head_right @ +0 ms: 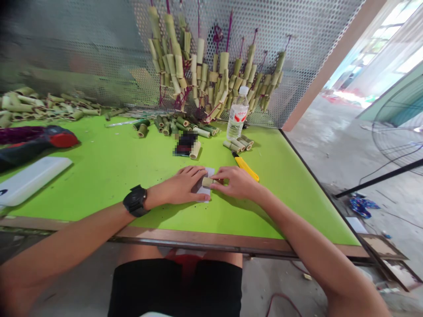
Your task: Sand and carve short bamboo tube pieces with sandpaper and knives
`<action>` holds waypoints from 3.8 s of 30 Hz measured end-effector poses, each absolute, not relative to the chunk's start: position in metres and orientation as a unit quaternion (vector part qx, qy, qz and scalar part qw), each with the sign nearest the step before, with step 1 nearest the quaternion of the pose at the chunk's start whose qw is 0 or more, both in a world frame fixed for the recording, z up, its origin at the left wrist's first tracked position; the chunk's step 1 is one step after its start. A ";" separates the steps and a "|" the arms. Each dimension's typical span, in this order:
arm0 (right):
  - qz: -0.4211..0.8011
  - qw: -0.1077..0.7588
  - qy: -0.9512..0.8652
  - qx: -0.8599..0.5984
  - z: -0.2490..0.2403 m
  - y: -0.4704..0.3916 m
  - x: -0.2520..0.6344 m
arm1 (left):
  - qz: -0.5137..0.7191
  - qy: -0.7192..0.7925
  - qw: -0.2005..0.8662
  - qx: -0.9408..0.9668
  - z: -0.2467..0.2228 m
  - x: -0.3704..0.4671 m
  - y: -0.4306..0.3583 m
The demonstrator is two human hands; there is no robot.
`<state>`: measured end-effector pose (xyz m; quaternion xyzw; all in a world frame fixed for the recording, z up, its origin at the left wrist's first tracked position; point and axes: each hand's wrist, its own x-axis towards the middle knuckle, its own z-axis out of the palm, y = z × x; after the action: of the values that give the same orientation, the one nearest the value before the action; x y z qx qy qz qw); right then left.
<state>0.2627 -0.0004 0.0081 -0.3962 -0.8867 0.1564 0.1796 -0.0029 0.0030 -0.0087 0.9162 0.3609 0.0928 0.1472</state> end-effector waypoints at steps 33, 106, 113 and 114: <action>0.063 0.161 -0.862 -0.477 0.018 0.013 0.276 | 0.081 0.373 0.147 0.912 -0.005 -0.002 0.001; 0.082 0.159 -0.862 -0.475 0.012 0.012 0.275 | 0.066 0.380 0.144 0.911 -0.004 -0.001 0.002; 0.098 0.169 -0.885 -0.422 0.008 0.003 0.264 | 0.087 0.367 0.154 0.913 -0.005 -0.002 0.002; 0.114 0.167 -0.889 -0.411 0.007 0.002 0.263 | 0.090 0.364 0.153 0.914 -0.006 -0.003 0.002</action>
<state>0.2628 0.0019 0.0073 -0.4109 -0.8889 0.1141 0.1671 -0.0025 0.0024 -0.0059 0.9141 0.3642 0.0904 0.1535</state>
